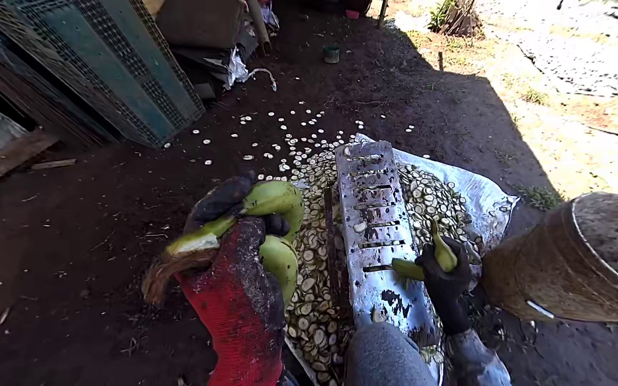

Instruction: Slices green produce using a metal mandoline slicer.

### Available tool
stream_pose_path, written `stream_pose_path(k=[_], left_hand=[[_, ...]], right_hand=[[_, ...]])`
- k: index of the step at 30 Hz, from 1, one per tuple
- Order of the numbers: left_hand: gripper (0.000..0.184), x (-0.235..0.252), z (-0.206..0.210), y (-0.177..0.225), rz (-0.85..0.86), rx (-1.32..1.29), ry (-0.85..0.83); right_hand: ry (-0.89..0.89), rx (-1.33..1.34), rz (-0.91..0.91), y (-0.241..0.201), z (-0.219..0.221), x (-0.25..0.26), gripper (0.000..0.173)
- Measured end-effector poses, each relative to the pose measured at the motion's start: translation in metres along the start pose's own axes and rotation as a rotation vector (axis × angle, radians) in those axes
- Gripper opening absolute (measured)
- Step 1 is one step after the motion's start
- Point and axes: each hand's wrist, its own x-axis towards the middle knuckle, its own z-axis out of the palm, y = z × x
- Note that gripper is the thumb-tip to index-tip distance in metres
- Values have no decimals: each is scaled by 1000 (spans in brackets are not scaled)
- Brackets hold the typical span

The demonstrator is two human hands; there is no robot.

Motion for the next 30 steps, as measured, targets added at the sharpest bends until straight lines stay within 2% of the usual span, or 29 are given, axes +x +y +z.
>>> stream_pose_path(k=[1,3,8,10,12,16,18,20,24,26,28,30], left_hand=[[33,-1,-1,-1,18,8,17],[34,-2,-2,-3,39,30,42],[36,-2,17,-4,67,-37,112],[37,-1,22,-3,105,-49,129],[36,-4,17,-6,104,-12,102],[34,-9,-3,-7,43,12,75],[32,-6,-10,-8,49,-16,69],[33,-6,-12,-8,29,-86,72],[34,-5,1,-2,76,-49,95],[34,-3,6,-2,99,-39,113],[35,-1,2,-4,95,-31,75],[35,-1,-6,-4,58,-24,33]], right_hand=[[-30,9,71,-5,-7,-7,33],[-81,-30,124,-7,10,9,33],[-139,-59,34,62,137,118,36],[-159,-77,10,65,156,132,36],[-171,-73,54,50,128,102,36],[-69,57,123,-8,20,-20,29],[-63,125,105,-25,3,-44,24],[-99,70,65,-12,30,-21,27],[-214,-87,-2,56,139,90,34],[-258,-169,-19,70,173,129,35],[-270,-188,-21,63,172,126,34],[-280,-188,4,46,126,86,35]])
